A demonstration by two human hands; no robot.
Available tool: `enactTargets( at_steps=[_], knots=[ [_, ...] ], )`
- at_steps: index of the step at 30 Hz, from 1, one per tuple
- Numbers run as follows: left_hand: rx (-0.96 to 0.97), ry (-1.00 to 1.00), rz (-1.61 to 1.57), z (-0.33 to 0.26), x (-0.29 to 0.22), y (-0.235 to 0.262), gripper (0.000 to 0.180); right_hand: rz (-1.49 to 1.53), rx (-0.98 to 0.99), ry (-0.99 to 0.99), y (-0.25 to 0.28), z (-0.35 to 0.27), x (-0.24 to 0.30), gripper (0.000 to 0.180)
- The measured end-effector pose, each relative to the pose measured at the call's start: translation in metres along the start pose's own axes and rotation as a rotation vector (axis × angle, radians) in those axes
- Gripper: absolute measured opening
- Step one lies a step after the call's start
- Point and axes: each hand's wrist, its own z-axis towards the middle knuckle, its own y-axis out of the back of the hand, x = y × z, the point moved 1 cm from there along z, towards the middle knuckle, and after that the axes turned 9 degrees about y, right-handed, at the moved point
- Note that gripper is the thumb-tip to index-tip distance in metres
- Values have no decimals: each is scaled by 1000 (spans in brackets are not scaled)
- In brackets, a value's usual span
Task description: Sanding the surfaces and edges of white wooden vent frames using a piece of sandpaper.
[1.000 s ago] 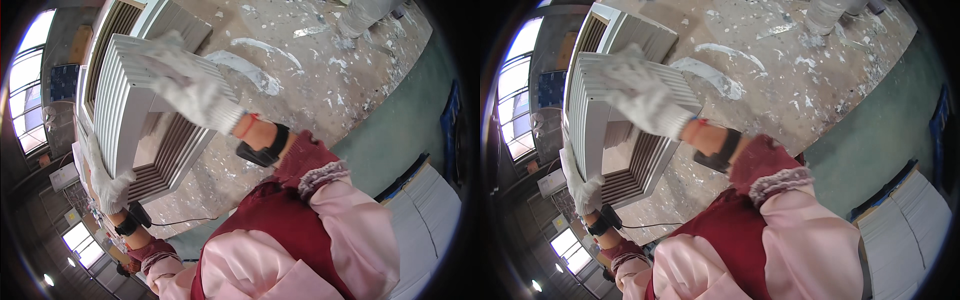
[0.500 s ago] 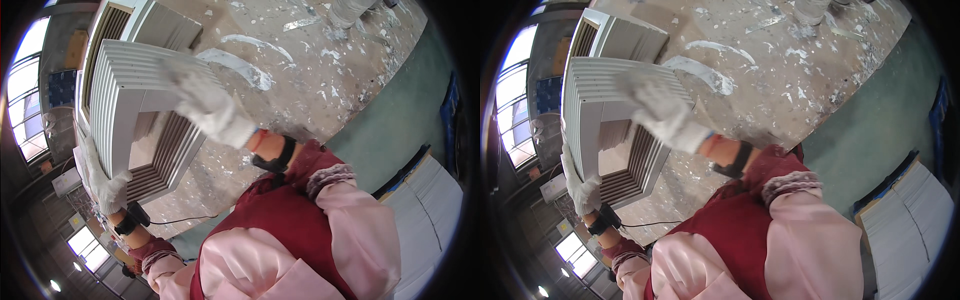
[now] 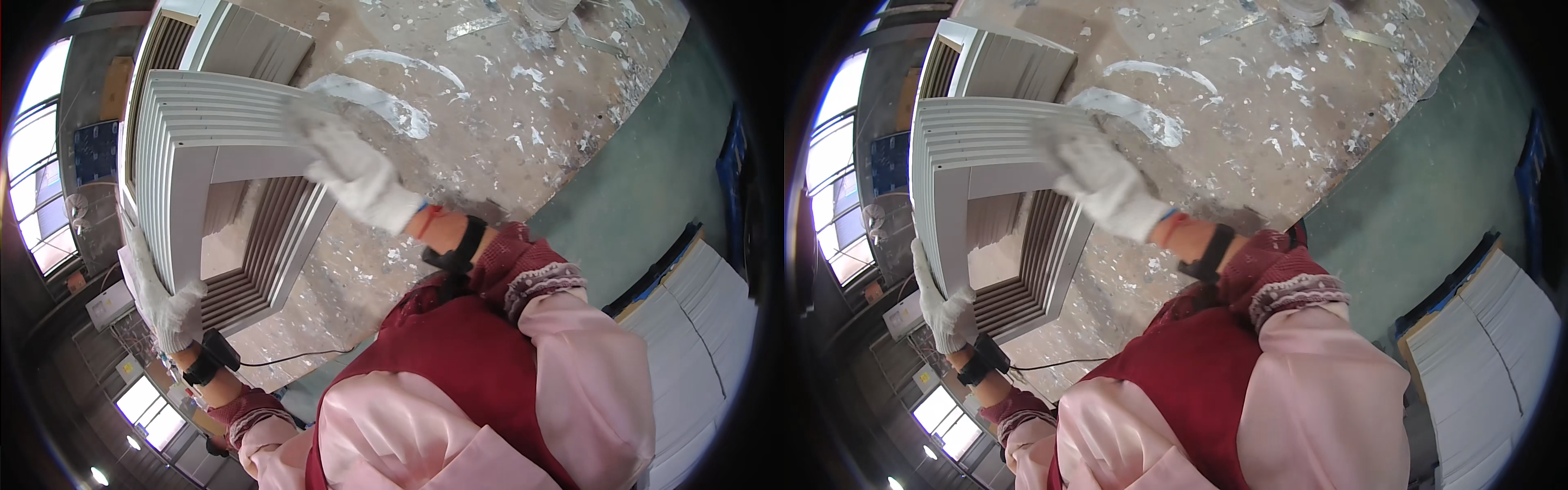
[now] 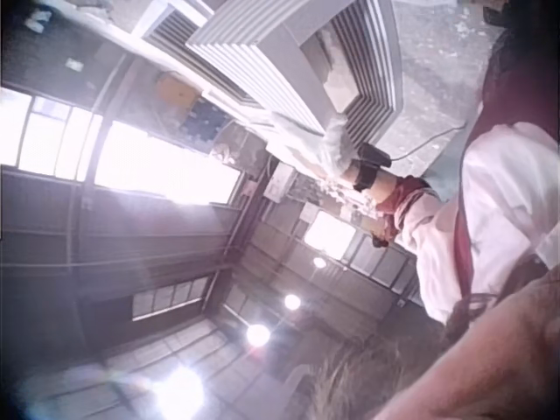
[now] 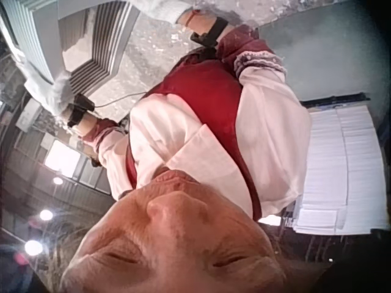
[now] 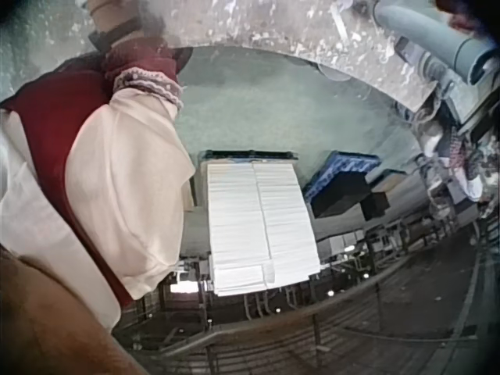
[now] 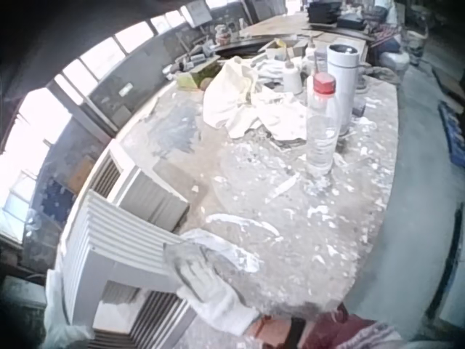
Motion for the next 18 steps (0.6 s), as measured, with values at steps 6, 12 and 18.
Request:
enactTargets(
  at_steps=[6, 12, 18],
  knots=[
    [29, -34, -2, -1, 3, -1, 130, -123, -355, 316, -27, 9, 19, 63],
    [29, -55, 19, 2, 10, -4, 123, -100, -181, 189, -40, 19, -2, 71],
    [87, -38, -8, -3, 7, -1, 117, 303, -122, -315, -17, -33, -57, 69]
  ],
)
